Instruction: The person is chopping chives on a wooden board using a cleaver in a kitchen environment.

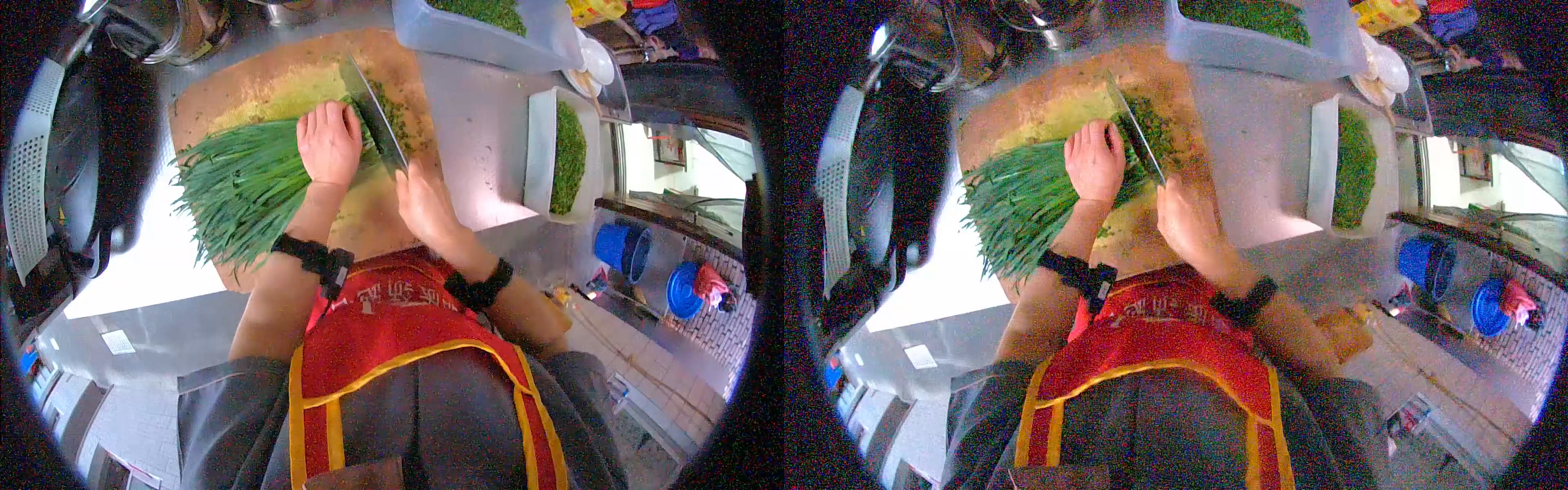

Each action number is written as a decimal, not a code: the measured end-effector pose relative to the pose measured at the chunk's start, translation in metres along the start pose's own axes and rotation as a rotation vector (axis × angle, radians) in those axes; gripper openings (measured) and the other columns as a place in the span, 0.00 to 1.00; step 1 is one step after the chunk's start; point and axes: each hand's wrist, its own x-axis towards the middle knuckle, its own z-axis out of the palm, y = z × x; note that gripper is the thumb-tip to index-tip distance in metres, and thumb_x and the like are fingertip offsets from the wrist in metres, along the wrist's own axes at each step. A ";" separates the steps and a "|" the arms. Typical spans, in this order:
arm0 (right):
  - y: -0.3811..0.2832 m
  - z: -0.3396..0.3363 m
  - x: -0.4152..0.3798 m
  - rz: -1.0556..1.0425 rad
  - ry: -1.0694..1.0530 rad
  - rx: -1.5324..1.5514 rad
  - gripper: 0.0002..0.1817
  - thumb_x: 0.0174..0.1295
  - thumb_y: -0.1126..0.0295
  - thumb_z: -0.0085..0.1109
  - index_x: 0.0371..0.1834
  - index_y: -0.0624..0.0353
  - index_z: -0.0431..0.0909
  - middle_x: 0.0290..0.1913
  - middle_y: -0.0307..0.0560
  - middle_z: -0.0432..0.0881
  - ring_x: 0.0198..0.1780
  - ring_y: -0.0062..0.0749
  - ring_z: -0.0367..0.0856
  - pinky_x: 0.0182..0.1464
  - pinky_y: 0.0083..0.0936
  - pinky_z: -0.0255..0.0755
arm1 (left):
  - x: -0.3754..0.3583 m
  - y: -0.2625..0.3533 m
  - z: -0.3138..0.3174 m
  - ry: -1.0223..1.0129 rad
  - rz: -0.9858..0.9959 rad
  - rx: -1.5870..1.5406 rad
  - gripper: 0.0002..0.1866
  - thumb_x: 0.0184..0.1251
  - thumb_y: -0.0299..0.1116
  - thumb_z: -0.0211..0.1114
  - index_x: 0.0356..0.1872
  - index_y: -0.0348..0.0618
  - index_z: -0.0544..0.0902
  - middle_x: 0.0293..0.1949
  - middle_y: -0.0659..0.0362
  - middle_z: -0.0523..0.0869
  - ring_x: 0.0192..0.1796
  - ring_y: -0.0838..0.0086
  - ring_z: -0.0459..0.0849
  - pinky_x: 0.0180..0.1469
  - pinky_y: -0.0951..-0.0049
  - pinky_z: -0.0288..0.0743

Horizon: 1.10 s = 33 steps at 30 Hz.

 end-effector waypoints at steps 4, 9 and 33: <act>-0.027 -0.039 -0.020 -0.003 0.034 0.024 0.11 0.66 0.68 0.46 0.37 0.69 0.66 0.16 0.62 0.74 0.21 0.62 0.74 0.26 0.51 0.68 | -0.002 -0.003 0.004 0.070 0.003 -0.029 0.06 0.61 0.34 0.58 0.35 0.45 0.73 0.30 0.57 0.77 0.36 0.63 0.77 0.47 0.64 0.68; -0.032 -0.055 -0.039 0.059 -0.071 -0.061 0.12 0.65 0.67 0.46 0.37 0.69 0.67 0.15 0.62 0.74 0.21 0.60 0.75 0.25 0.50 0.68 | -0.003 -0.001 0.001 0.047 -0.011 -0.014 0.06 0.61 0.34 0.58 0.34 0.44 0.73 0.30 0.57 0.77 0.37 0.64 0.77 0.47 0.64 0.68; -0.030 -0.045 -0.028 0.036 -0.015 0.015 0.10 0.65 0.69 0.48 0.37 0.67 0.66 0.15 0.62 0.74 0.21 0.60 0.76 0.24 0.50 0.68 | -0.002 -0.002 -0.001 0.021 -0.046 -0.041 0.05 0.62 0.32 0.57 0.31 0.44 0.72 0.29 0.56 0.76 0.36 0.63 0.77 0.46 0.65 0.69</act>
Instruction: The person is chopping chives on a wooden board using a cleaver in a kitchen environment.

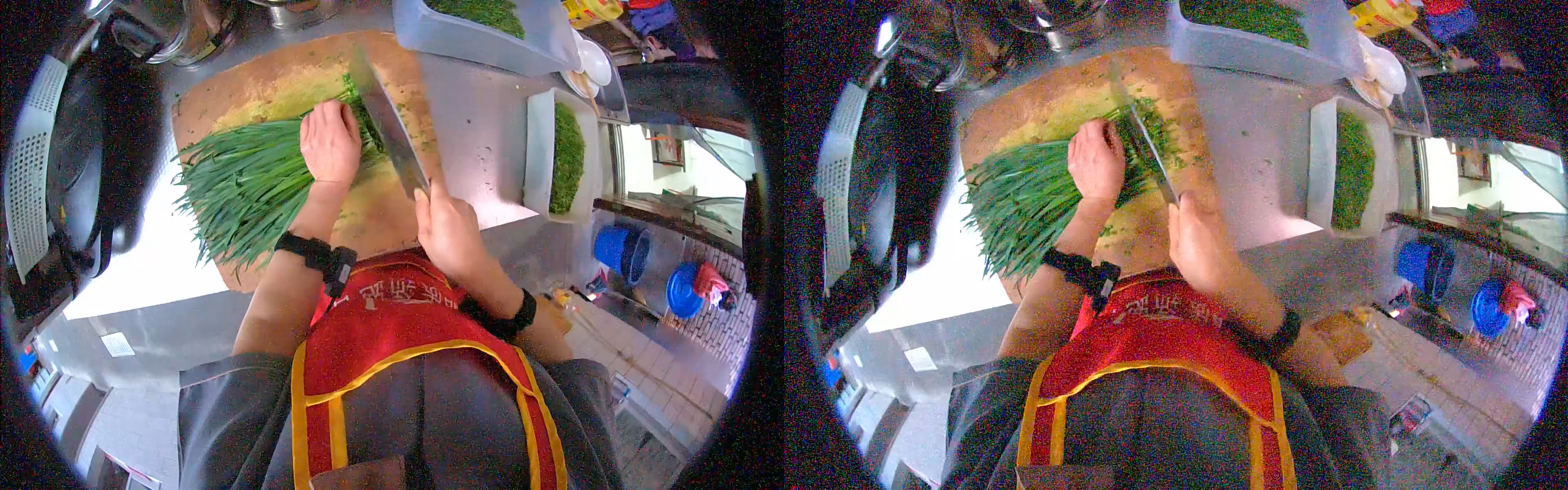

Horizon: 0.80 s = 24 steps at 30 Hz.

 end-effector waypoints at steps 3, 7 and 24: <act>-0.001 -0.005 -0.012 -0.023 -0.045 -0.066 0.11 0.65 0.68 0.48 0.37 0.68 0.66 0.16 0.62 0.74 0.21 0.60 0.76 0.24 0.50 0.68 | 0.000 0.001 0.001 0.041 0.006 0.000 0.05 0.61 0.32 0.57 0.32 0.45 0.72 0.29 0.56 0.76 0.37 0.63 0.77 0.47 0.64 0.69; 0.000 -0.004 -0.015 0.000 -0.106 -0.088 0.12 0.65 0.68 0.48 0.37 0.69 0.67 0.16 0.61 0.74 0.21 0.60 0.76 0.24 0.49 0.69 | -0.001 -0.001 0.003 0.028 0.009 0.013 0.05 0.61 0.33 0.58 0.31 0.46 0.72 0.30 0.57 0.76 0.36 0.64 0.77 0.46 0.64 0.69; 0.003 0.014 0.005 -0.051 0.037 -0.025 0.12 0.66 0.66 0.46 0.36 0.68 0.67 0.17 0.64 0.74 0.23 0.63 0.75 0.28 0.52 0.68 | -0.002 -0.007 0.004 0.034 0.033 0.021 0.05 0.60 0.31 0.59 0.30 0.44 0.72 0.29 0.56 0.76 0.36 0.63 0.77 0.45 0.65 0.70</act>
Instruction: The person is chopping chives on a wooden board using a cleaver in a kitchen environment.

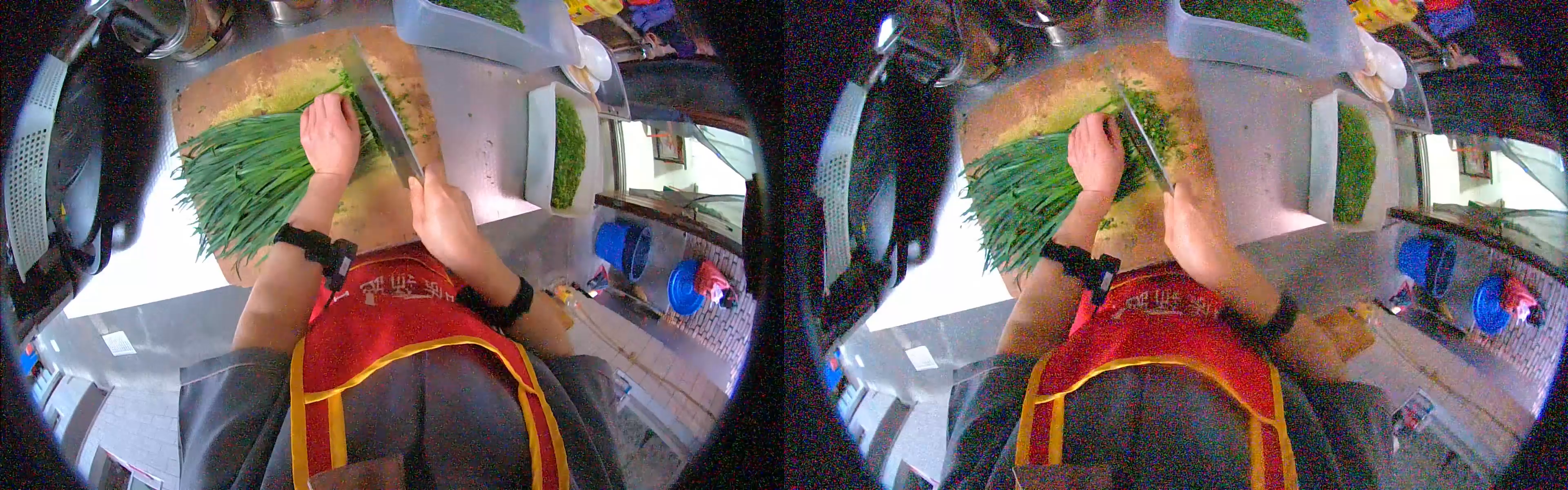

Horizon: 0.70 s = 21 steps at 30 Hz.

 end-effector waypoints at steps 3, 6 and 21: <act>-0.015 -0.017 -0.011 0.101 -0.114 -0.077 0.12 0.65 0.67 0.47 0.36 0.69 0.67 0.17 0.64 0.74 0.23 0.62 0.75 0.27 0.52 0.67 | 0.000 0.001 0.001 -0.022 -0.054 -0.035 0.06 0.60 0.32 0.60 0.31 0.44 0.72 0.30 0.56 0.76 0.37 0.63 0.77 0.45 0.65 0.70; -0.014 -0.022 -0.014 0.075 -0.157 -0.015 0.12 0.65 0.67 0.47 0.36 0.69 0.67 0.17 0.63 0.74 0.22 0.62 0.75 0.26 0.51 0.67 | 0.001 0.001 0.000 -0.016 -0.052 -0.066 0.06 0.60 0.32 0.60 0.31 0.44 0.72 0.30 0.56 0.76 0.38 0.63 0.77 0.45 0.65 0.70; 0.020 0.043 0.017 0.053 -0.115 -0.033 0.13 0.66 0.65 0.46 0.36 0.68 0.66 0.18 0.65 0.74 0.22 0.63 0.75 0.26 0.52 0.67 | 0.002 -0.004 -0.001 0.010 -0.023 -0.085 0.06 0.58 0.32 0.60 0.28 0.45 0.72 0.27 0.57 0.76 0.34 0.62 0.77 0.41 0.65 0.69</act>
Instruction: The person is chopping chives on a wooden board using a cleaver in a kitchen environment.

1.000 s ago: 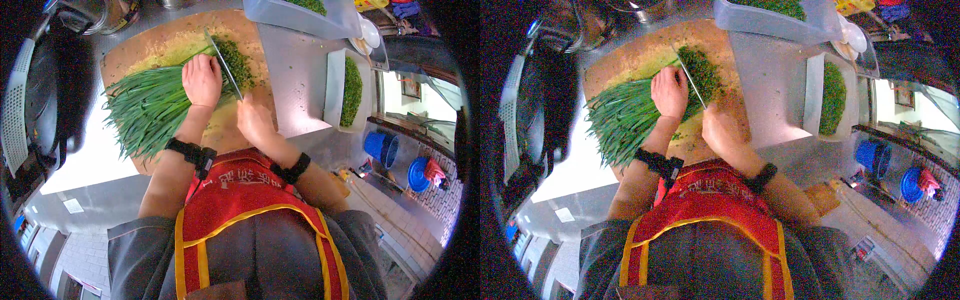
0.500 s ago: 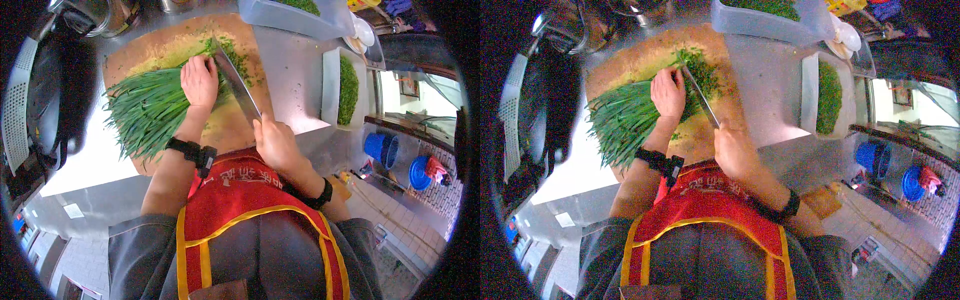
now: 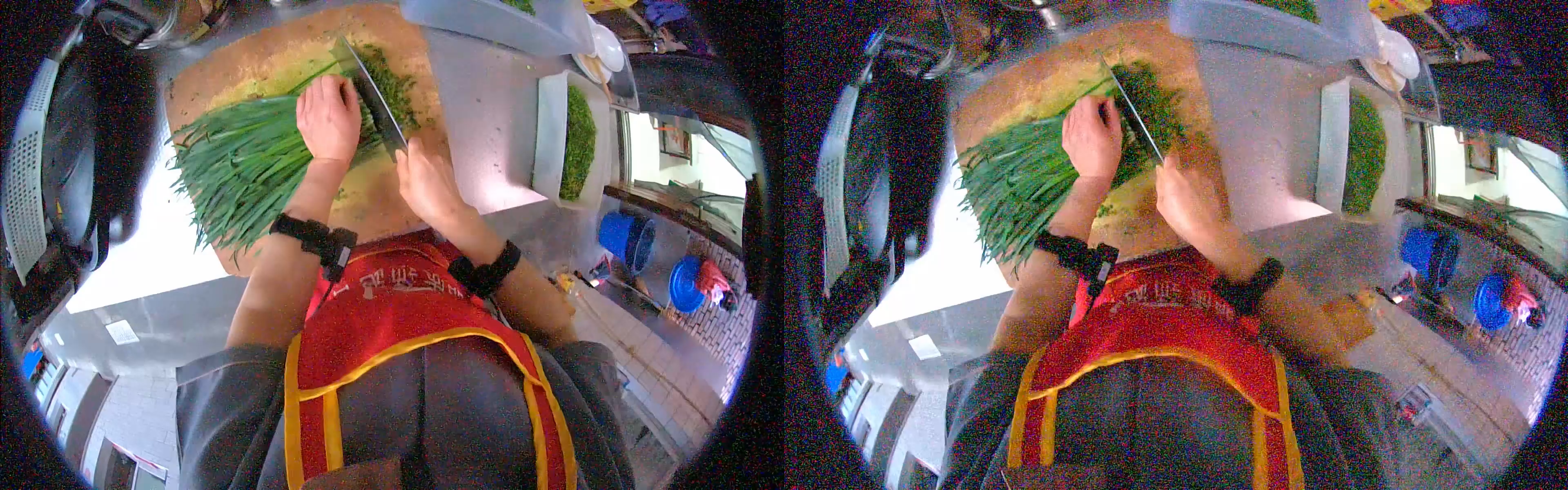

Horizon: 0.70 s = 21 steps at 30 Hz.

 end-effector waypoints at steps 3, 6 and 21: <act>-0.006 -0.017 -0.004 -0.104 0.149 0.038 0.12 0.66 0.66 0.47 0.35 0.67 0.66 0.17 0.65 0.74 0.23 0.63 0.75 0.26 0.52 0.67 | -0.002 -0.002 0.001 0.012 -0.023 0.019 0.06 0.59 0.31 0.60 0.29 0.44 0.72 0.28 0.56 0.76 0.35 0.61 0.77 0.41 0.64 0.70; -0.028 -0.046 -0.023 0.021 0.041 0.046 0.12 0.66 0.67 0.47 0.35 0.67 0.66 0.18 0.65 0.74 0.23 0.63 0.75 0.26 0.52 0.67 | -0.003 -0.002 0.000 0.008 -0.034 0.000 0.06 0.60 0.32 0.60 0.31 0.44 0.71 0.30 0.55 0.76 0.36 0.60 0.77 0.42 0.64 0.70; -0.004 0.010 0.020 0.016 -0.044 -0.016 0.13 0.66 0.66 0.45 0.34 0.68 0.68 0.19 0.64 0.75 0.24 0.62 0.76 0.27 0.50 0.69 | -0.003 0.000 0.003 -0.045 -0.020 0.036 0.07 0.60 0.32 0.60 0.28 0.44 0.71 0.28 0.56 0.75 0.34 0.61 0.76 0.39 0.64 0.70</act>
